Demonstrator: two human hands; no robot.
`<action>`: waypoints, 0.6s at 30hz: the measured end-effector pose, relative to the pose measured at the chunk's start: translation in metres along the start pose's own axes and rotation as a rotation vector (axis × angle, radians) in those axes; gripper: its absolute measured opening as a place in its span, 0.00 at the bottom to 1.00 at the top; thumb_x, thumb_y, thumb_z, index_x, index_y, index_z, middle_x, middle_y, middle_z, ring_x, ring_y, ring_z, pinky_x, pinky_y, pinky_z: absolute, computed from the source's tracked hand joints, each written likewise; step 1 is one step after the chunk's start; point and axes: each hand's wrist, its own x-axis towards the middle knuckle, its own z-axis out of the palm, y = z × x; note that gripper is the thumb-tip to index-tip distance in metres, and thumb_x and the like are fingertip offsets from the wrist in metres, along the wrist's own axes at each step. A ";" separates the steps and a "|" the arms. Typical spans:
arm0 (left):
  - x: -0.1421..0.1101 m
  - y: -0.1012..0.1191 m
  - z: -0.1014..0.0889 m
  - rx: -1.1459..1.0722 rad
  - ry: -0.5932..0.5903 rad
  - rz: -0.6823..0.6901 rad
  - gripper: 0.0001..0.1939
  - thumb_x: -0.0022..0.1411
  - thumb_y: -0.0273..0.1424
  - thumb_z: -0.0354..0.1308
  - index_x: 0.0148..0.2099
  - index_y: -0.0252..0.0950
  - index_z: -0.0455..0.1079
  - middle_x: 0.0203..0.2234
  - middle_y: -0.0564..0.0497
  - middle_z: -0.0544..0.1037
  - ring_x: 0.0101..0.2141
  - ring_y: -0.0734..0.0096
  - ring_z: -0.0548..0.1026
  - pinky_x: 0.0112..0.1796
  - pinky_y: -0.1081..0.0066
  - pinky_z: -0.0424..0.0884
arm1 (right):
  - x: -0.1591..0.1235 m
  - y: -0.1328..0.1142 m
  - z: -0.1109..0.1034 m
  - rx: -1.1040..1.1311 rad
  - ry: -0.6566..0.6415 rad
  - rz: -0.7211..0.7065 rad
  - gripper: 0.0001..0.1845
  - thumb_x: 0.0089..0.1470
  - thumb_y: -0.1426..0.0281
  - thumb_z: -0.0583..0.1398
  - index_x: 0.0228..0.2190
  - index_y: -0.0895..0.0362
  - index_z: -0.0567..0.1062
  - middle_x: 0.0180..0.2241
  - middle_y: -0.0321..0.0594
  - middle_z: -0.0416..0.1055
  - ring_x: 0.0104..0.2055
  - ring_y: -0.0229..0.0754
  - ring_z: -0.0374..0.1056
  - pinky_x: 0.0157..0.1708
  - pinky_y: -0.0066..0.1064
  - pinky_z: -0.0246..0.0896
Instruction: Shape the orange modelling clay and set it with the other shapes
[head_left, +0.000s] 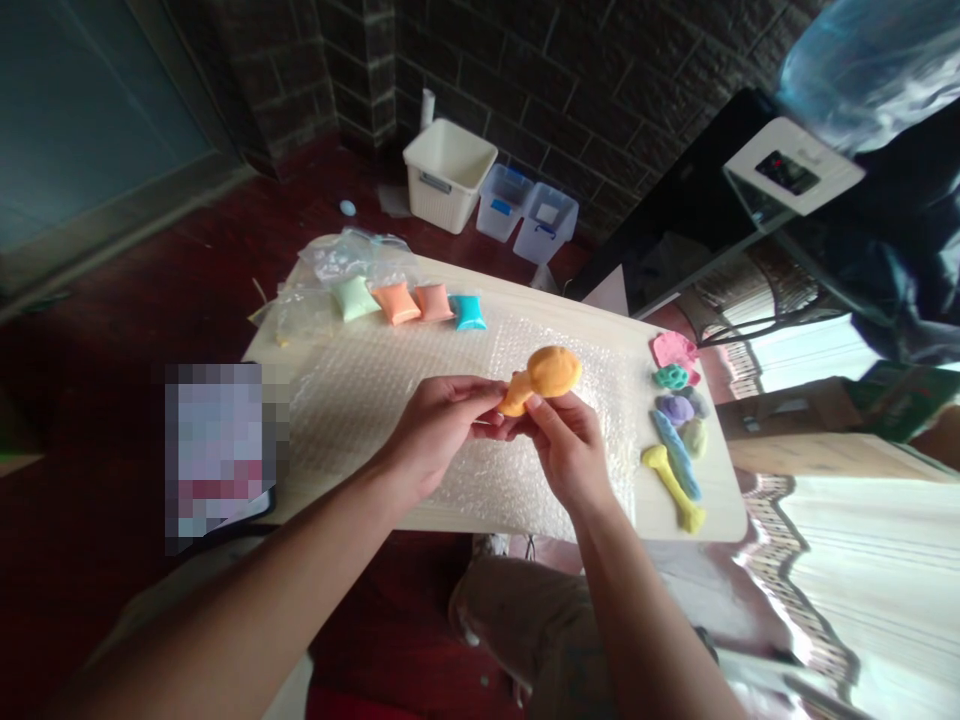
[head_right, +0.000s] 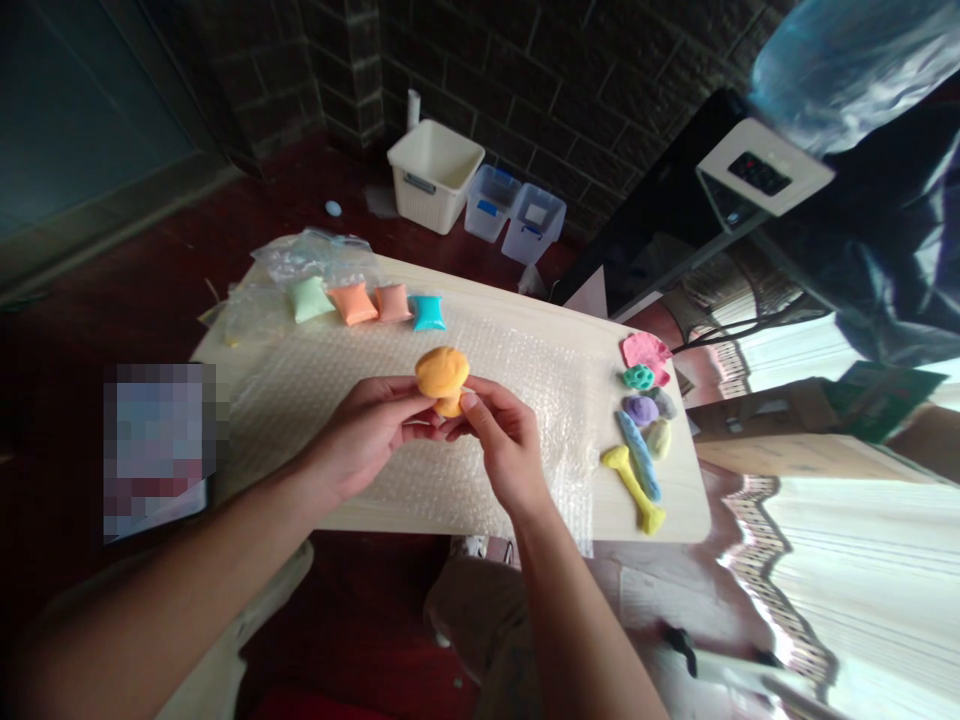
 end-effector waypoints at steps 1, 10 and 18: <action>0.001 -0.001 -0.001 -0.017 0.049 -0.024 0.12 0.53 0.38 0.76 0.32 0.34 0.82 0.28 0.49 0.82 0.29 0.71 0.76 0.34 0.68 0.76 | 0.000 -0.001 -0.001 -0.063 0.012 -0.036 0.11 0.62 0.62 0.71 0.46 0.50 0.86 0.38 0.39 0.84 0.35 0.41 0.79 0.35 0.35 0.78; 0.000 -0.004 -0.001 0.112 0.129 0.064 0.16 0.61 0.42 0.73 0.36 0.34 0.77 0.33 0.46 0.83 0.32 0.66 0.81 0.35 0.66 0.83 | -0.008 0.006 0.001 -0.349 0.188 -0.288 0.16 0.57 0.70 0.76 0.47 0.46 0.88 0.44 0.39 0.88 0.43 0.47 0.85 0.45 0.43 0.85; -0.004 0.002 -0.009 0.368 -0.068 0.372 0.18 0.66 0.40 0.73 0.53 0.36 0.82 0.47 0.43 0.88 0.47 0.57 0.87 0.50 0.60 0.84 | -0.005 -0.003 0.005 -0.127 0.206 -0.183 0.09 0.61 0.65 0.73 0.44 0.47 0.89 0.38 0.39 0.88 0.32 0.43 0.84 0.34 0.39 0.86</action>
